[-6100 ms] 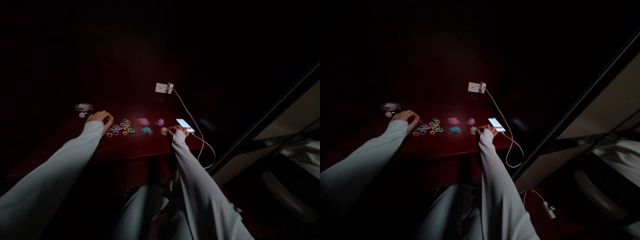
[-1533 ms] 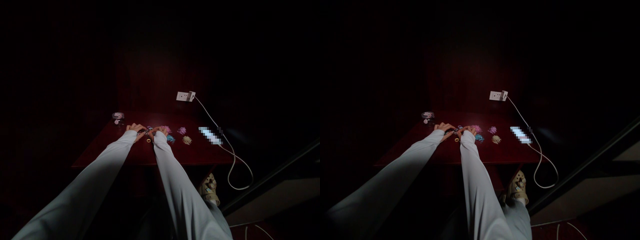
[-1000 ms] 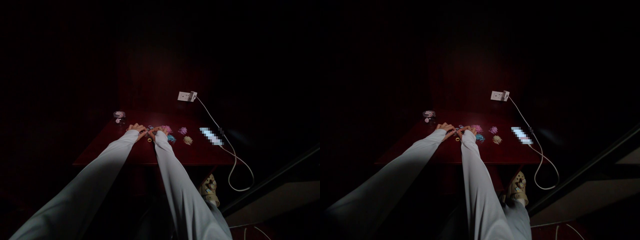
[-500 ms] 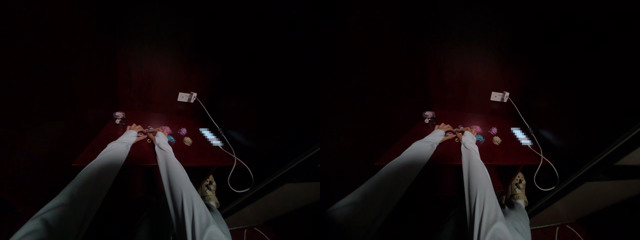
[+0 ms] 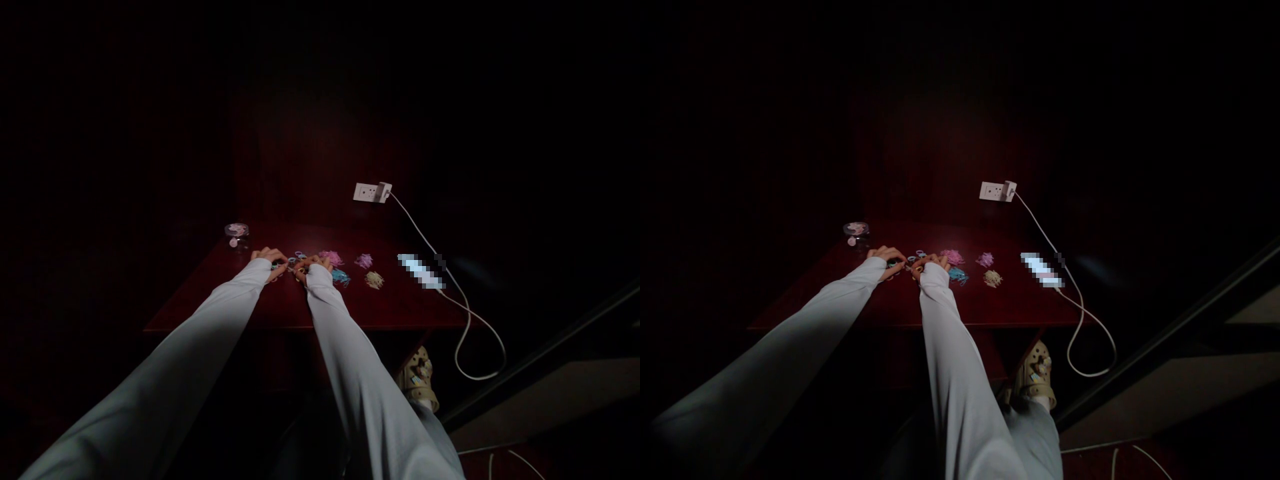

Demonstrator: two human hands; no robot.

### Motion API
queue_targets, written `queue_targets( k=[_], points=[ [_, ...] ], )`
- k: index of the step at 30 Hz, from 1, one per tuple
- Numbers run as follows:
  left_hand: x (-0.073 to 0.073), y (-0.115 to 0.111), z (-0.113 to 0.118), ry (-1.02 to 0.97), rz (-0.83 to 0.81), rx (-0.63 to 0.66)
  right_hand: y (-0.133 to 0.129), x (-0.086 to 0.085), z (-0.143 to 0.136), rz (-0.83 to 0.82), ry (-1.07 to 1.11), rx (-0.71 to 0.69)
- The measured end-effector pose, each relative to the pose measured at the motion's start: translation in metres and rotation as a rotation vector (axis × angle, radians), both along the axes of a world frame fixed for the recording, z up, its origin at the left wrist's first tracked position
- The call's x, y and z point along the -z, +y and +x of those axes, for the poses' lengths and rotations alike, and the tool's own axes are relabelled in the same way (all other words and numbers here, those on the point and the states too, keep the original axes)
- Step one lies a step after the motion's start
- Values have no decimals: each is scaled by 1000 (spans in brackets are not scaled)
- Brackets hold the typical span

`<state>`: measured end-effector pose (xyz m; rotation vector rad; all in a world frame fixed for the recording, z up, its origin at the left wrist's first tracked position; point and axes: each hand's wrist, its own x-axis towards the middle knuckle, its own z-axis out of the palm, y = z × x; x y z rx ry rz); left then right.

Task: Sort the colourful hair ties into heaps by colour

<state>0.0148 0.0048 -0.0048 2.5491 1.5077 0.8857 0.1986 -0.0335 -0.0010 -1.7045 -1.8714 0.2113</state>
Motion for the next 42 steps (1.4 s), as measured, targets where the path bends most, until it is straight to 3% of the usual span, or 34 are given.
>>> queue_targets(
  k=[8,16,22,28,34,42],
  points=[
    [-7,-3,3,-27,51,-92,3,0,-1,27,28,-7],
    [-10,-11,9,36,93,35,4,5,-1,120,180,0],
    [-3,-6,10,106,65,71,7,7,-1,136,188,-32],
    [7,0,11,128,26,-48,9,10,-1,146,198,-50],
    [7,1,11,92,24,-96,6,4,0,145,249,-74],
    [10,10,9,12,77,-90,6,1,0,116,301,75]
  ],
)
